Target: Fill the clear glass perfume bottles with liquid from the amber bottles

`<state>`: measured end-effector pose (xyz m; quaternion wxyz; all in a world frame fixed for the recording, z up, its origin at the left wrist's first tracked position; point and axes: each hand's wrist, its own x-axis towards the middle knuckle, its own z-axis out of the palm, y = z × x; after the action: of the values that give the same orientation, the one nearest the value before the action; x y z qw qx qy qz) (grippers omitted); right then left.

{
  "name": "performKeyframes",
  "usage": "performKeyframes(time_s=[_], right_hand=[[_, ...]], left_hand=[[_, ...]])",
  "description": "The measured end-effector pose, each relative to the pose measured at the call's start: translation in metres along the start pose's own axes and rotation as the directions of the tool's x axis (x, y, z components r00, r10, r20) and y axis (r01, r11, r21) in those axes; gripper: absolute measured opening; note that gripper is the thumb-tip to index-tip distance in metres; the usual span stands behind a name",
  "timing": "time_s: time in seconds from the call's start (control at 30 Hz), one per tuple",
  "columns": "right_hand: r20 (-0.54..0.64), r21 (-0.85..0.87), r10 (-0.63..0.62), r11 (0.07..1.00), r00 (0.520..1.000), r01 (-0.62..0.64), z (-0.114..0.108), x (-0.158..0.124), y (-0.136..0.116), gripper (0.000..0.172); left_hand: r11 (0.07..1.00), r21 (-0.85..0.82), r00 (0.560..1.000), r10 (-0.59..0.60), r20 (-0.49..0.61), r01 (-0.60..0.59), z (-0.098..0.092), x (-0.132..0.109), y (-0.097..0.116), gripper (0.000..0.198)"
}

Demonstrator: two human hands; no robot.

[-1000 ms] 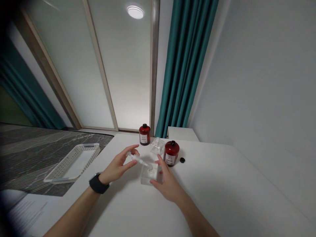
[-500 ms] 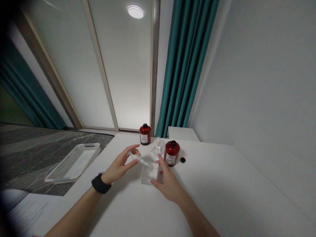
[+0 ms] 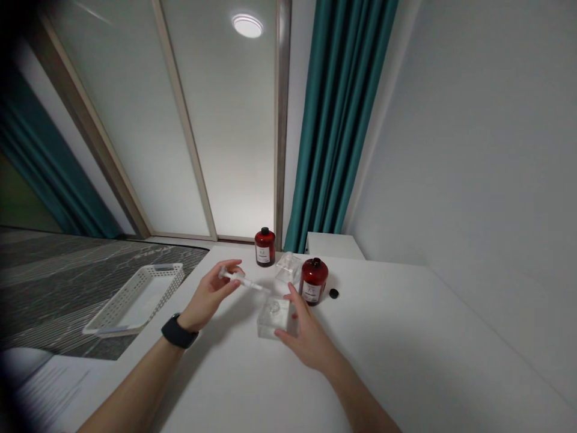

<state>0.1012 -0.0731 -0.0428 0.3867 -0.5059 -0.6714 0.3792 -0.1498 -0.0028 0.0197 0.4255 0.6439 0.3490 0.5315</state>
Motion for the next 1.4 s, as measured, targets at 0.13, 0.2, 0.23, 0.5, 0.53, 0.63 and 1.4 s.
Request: performKeyframes(time_s=[0.13, 0.2, 0.23, 0.5, 0.53, 0.63, 1.4], right_hand=[[-0.008, -0.003, -0.015, 1.000, 1.000, 0.015, 0.000, 0.000, 0.001, 0.094], [-0.009, -0.009, -0.013, 1.000, 1.000, 0.013, 0.000, 0.000, 0.000, 0.094], [-0.010, -0.011, -0.012, 1.000, 1.000, 0.012, 0.000, 0.000, -0.001, 0.094], [-0.018, -0.011, -0.029, 1.000, 0.999, 0.028, 0.001, 0.001, -0.001, 0.094], [-0.019, -0.007, -0.024, 1.000, 1.000, 0.024, 0.002, 0.001, -0.001, 0.095], [-0.022, -0.010, -0.026, 1.000, 0.999, 0.026, 0.002, 0.001, -0.001, 0.096], [-0.011, -0.040, -0.004, 0.999, 1.000, 0.004, -0.001, 0.000, -0.004, 0.093]], left_hand=[[0.991, 0.123, 0.989, -0.032, -0.147, 0.050, -0.002, 0.006, -0.019, 0.044], [0.973, 0.216, 0.983, -0.038, -0.181, 0.077, -0.003, 0.010, -0.032, 0.040], [0.966, 0.242, 0.982, -0.042, -0.183, 0.087, -0.004, 0.012, -0.038, 0.037], [0.860, 0.501, 0.983, -0.003, -0.182, 0.095, -0.002, 0.014, -0.068, 0.013], [0.847, 0.524, 0.986, 0.002, -0.166, 0.087, -0.001, 0.015, -0.070, 0.011], [0.810, 0.583, 0.993, 0.015, -0.114, 0.055, 0.002, 0.016, -0.075, 0.008], [0.708, 0.706, 0.996, -0.078, 0.044, 0.025, -0.027, 0.014, -0.068, 0.023]])
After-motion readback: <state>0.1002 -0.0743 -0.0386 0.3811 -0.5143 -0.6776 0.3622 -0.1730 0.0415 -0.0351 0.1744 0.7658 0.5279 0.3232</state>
